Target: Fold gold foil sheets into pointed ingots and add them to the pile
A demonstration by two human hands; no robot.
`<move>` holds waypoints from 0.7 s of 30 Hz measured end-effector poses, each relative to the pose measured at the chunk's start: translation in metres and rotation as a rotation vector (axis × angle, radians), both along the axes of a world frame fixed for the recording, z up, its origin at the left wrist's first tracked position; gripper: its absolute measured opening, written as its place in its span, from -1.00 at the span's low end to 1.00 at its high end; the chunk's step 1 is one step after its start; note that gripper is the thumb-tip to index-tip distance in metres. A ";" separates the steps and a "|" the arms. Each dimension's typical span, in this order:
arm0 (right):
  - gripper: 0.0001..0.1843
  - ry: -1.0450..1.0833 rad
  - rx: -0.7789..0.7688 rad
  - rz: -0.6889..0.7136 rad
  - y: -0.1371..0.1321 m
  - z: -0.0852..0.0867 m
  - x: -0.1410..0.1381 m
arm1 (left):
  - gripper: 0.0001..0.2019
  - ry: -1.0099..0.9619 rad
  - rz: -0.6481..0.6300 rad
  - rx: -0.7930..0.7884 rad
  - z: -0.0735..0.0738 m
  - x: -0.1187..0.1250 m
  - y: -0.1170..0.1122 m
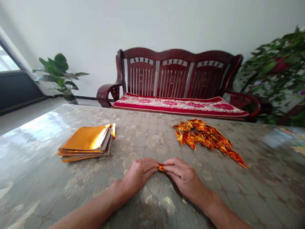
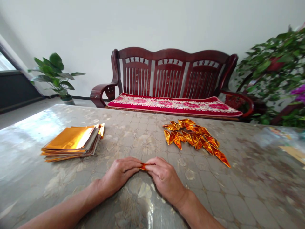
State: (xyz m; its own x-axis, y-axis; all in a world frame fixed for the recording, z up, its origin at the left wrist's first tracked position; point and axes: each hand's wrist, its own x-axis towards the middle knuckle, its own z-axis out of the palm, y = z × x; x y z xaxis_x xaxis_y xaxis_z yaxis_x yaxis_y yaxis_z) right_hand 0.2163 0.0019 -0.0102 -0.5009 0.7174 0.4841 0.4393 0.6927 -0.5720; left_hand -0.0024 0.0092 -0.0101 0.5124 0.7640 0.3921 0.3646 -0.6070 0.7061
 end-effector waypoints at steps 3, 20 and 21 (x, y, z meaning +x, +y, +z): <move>-0.72 -0.062 -0.030 0.026 0.001 0.002 0.002 | -0.77 -0.008 -0.011 -0.003 0.000 -0.001 -0.001; -0.75 -0.018 -0.019 -0.013 -0.001 -0.003 0.003 | -0.78 -0.074 0.021 0.014 -0.002 -0.004 -0.001; -0.75 -0.020 -0.020 -0.014 -0.002 -0.003 0.003 | -0.78 -0.073 0.021 0.010 -0.001 -0.004 -0.001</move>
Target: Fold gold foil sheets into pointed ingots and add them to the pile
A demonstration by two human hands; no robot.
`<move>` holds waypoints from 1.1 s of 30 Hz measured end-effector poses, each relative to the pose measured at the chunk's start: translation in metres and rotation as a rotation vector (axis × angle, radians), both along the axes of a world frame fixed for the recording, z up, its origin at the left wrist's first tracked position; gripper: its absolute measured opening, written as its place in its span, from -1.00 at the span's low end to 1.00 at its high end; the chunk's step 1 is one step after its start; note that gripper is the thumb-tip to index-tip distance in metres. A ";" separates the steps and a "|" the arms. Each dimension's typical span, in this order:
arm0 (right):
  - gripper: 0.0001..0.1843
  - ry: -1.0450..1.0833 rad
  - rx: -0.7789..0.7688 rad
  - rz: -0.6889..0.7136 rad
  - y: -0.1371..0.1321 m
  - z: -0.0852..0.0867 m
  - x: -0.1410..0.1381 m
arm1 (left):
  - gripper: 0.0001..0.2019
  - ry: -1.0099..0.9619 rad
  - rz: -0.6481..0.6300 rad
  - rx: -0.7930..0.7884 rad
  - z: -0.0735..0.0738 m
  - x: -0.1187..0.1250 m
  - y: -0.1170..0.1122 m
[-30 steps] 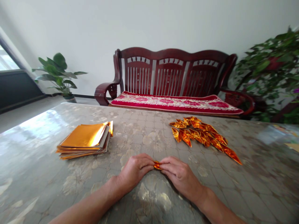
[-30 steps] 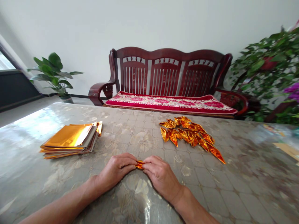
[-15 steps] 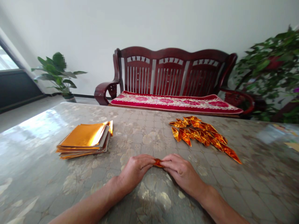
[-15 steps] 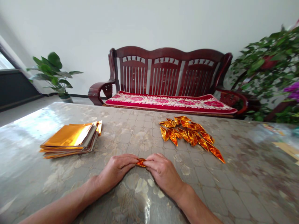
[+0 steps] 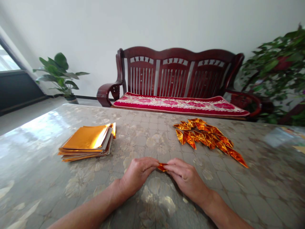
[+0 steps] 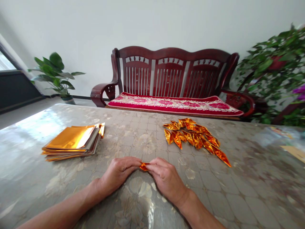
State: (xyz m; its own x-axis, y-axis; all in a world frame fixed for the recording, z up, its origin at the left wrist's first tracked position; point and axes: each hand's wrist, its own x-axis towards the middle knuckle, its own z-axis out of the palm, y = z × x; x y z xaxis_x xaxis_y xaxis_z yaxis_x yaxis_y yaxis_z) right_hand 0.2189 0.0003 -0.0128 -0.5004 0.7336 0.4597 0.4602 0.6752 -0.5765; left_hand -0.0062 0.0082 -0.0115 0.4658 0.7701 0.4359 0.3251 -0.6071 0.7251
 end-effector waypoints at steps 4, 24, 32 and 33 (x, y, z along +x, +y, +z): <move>-0.75 -0.002 -0.001 0.009 0.000 0.000 0.000 | -0.80 0.013 -0.013 -0.026 0.003 0.001 -0.002; -0.81 0.048 -0.040 0.012 -0.003 -0.001 -0.004 | -0.79 0.101 0.028 0.009 0.003 0.005 -0.005; -0.81 0.066 -0.039 0.014 -0.004 0.000 -0.006 | -0.80 0.091 0.032 0.018 0.002 0.005 -0.006; -0.81 0.067 -0.032 0.022 -0.004 0.000 -0.006 | -0.80 0.088 0.032 0.020 0.002 0.005 -0.006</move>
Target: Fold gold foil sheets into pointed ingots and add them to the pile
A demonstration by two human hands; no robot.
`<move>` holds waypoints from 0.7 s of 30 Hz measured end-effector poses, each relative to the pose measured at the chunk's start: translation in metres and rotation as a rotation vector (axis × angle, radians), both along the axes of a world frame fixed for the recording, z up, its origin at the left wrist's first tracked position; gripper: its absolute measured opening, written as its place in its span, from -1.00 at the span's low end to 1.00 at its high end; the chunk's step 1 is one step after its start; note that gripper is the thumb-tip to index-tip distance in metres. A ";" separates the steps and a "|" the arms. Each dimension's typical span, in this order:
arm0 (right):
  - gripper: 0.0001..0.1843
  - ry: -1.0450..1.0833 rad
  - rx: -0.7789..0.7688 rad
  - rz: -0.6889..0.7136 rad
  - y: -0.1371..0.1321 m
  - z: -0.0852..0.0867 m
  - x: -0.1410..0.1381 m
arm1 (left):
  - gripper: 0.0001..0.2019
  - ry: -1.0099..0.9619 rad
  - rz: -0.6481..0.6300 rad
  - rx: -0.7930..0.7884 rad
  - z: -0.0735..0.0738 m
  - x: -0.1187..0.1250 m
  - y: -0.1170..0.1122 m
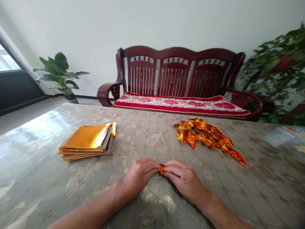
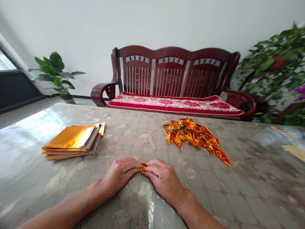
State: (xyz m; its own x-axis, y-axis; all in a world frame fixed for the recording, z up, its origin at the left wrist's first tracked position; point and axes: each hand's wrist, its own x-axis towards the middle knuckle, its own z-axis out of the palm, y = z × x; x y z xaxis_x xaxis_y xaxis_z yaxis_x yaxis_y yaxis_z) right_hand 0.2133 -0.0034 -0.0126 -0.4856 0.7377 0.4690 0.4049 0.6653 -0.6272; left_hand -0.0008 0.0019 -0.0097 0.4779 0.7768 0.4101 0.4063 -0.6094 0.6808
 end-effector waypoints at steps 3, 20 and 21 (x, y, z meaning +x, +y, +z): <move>-0.81 0.005 0.021 0.007 0.000 0.001 0.000 | -0.80 -0.010 0.003 0.016 -0.001 0.001 -0.002; -0.81 -0.005 -0.004 -0.010 -0.005 0.003 -0.006 | -0.81 -0.008 0.030 0.044 -0.002 0.003 -0.005; -0.81 -0.002 -0.005 -0.011 -0.005 0.003 -0.006 | -0.81 -0.009 0.037 0.046 -0.002 0.003 -0.005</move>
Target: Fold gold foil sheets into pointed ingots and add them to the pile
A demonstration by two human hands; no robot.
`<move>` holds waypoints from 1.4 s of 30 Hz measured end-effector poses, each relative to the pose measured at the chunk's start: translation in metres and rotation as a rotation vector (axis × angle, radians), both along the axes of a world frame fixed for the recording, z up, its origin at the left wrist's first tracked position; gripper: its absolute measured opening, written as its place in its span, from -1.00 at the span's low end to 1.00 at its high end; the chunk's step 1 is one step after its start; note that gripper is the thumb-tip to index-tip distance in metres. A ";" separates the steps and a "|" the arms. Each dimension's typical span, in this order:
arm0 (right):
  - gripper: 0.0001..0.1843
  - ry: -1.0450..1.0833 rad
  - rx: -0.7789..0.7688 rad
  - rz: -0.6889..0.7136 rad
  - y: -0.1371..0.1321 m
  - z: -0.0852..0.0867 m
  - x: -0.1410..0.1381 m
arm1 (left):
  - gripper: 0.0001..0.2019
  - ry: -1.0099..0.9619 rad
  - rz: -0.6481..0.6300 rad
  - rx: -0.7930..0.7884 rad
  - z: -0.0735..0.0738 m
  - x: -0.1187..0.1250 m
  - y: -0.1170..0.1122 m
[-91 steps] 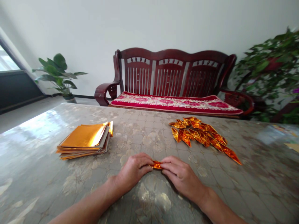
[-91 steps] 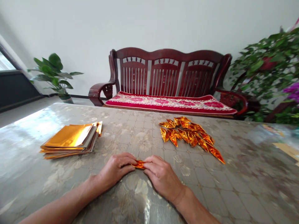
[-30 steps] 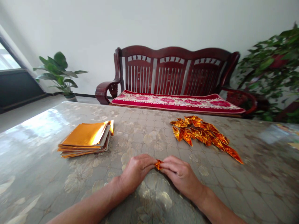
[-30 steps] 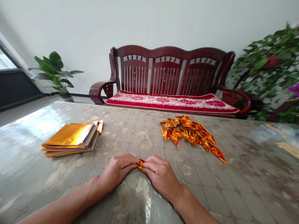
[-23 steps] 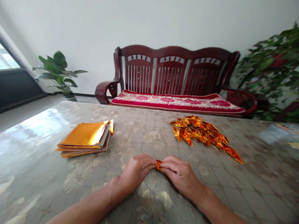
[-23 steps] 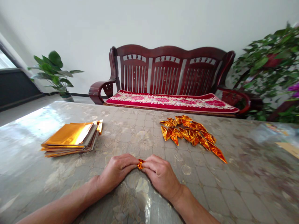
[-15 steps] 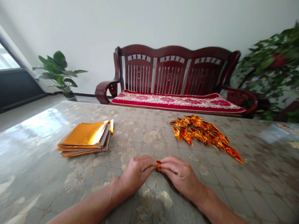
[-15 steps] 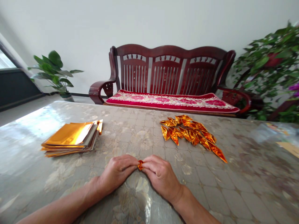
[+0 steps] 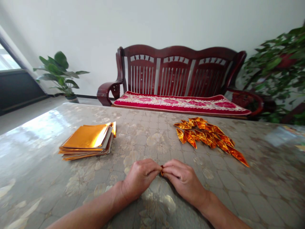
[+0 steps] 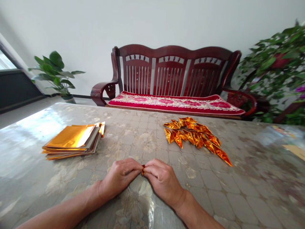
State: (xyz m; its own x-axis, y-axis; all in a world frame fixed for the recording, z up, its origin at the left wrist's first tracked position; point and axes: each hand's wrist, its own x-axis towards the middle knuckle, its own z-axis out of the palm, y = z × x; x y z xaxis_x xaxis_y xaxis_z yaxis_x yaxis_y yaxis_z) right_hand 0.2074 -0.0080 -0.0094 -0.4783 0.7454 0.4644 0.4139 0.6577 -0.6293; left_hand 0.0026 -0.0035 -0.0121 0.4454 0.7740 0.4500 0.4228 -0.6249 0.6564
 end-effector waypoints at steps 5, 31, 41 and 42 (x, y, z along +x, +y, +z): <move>-0.81 0.007 -0.010 0.005 0.000 0.000 0.000 | -0.81 -0.012 0.023 -0.006 -0.002 0.001 -0.002; -0.83 0.046 -0.067 -0.001 0.002 -0.001 -0.001 | -0.83 -0.025 0.087 -0.120 0.001 0.004 -0.001; -0.81 0.043 -0.055 -0.050 0.004 -0.004 -0.004 | -0.84 -0.137 0.080 -0.077 -0.003 0.005 0.004; -0.81 0.047 -0.051 -0.052 0.004 -0.004 -0.004 | -0.85 -0.145 0.083 -0.068 -0.003 0.005 0.004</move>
State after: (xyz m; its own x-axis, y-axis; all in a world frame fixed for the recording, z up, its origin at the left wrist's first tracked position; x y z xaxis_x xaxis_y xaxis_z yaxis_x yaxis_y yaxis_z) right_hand 0.2036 -0.0038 -0.0136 -0.4172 0.7917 0.4464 0.4161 0.6030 -0.6806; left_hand 0.0074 0.0003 -0.0154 0.3131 0.8362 0.4503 0.3688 -0.5439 0.7537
